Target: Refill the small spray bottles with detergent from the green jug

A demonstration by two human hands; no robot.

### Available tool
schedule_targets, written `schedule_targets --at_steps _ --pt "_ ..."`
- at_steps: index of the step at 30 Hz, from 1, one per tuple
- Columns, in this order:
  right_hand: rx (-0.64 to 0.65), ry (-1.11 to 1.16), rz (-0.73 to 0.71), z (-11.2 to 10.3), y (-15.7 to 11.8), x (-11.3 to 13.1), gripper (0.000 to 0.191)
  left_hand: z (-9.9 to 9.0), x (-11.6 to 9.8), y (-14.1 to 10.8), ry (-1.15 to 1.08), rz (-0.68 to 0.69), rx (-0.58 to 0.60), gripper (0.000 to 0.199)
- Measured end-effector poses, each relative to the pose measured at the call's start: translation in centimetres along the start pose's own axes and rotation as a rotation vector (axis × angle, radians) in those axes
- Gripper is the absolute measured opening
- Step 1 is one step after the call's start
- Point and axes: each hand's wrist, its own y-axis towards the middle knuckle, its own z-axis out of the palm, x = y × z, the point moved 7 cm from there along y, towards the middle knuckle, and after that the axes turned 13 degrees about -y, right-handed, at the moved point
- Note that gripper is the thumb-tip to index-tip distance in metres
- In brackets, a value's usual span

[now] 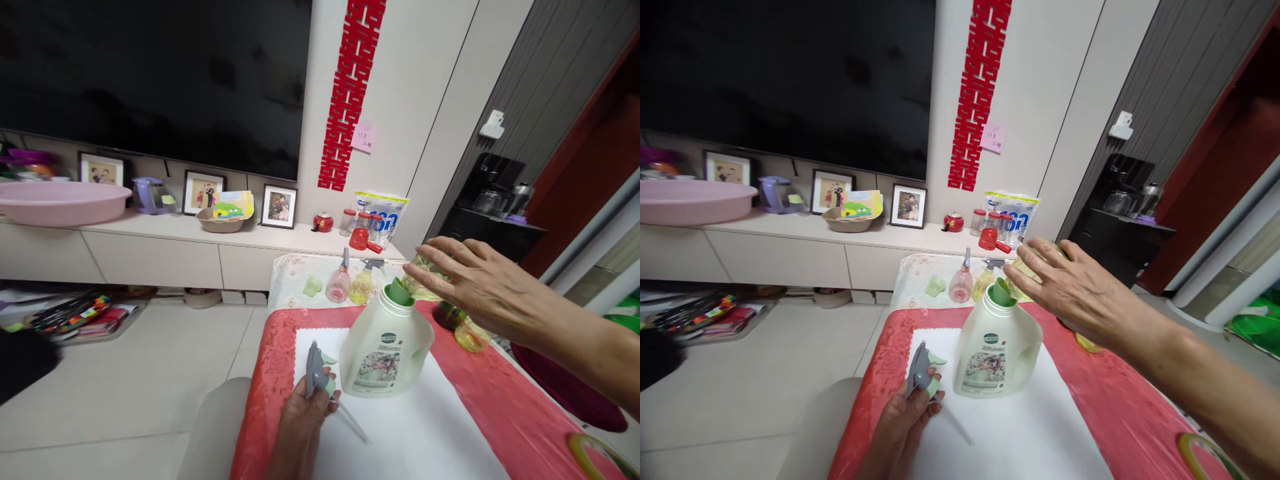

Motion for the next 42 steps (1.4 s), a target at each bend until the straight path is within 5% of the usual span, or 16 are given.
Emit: schedule_targets --at_steps 9,17,23,30,34,39,42 --pt "0.01 -0.234 -0.085 -1.0 1.1 0.6 0.046 0.1 0.1 -0.1 -0.01 -0.026 0.002 0.076" --pt "0.043 -0.183 -0.091 -1.2 1.0 0.4 0.047 0.3 -0.1 -0.4 -0.037 -0.023 0.033 0.069" --pt "0.129 -0.047 0.167 1.0 -1.5 -0.4 0.061 0.1 0.1 -0.3 -0.04 -0.026 0.039 0.058" --pt "0.151 0.417 0.535 0.9 -8.6 0.1 0.063 0.8 -0.4 -1.0 -0.162 -0.079 -0.002 0.053" --pt "0.233 0.662 0.733 0.4 -13.1 5.5 0.079 1.4 -0.8 -1.1 -0.245 -0.078 0.037 0.045" --pt "0.261 0.809 0.662 0.5 -15.5 16.3 0.068 1.2 -0.7 -0.9 -0.265 -0.092 0.035 0.045" --pt "0.307 0.776 0.677 1.2 -16.1 20.2 0.066 1.2 -0.7 -0.9 -0.251 -0.088 0.046 0.046"
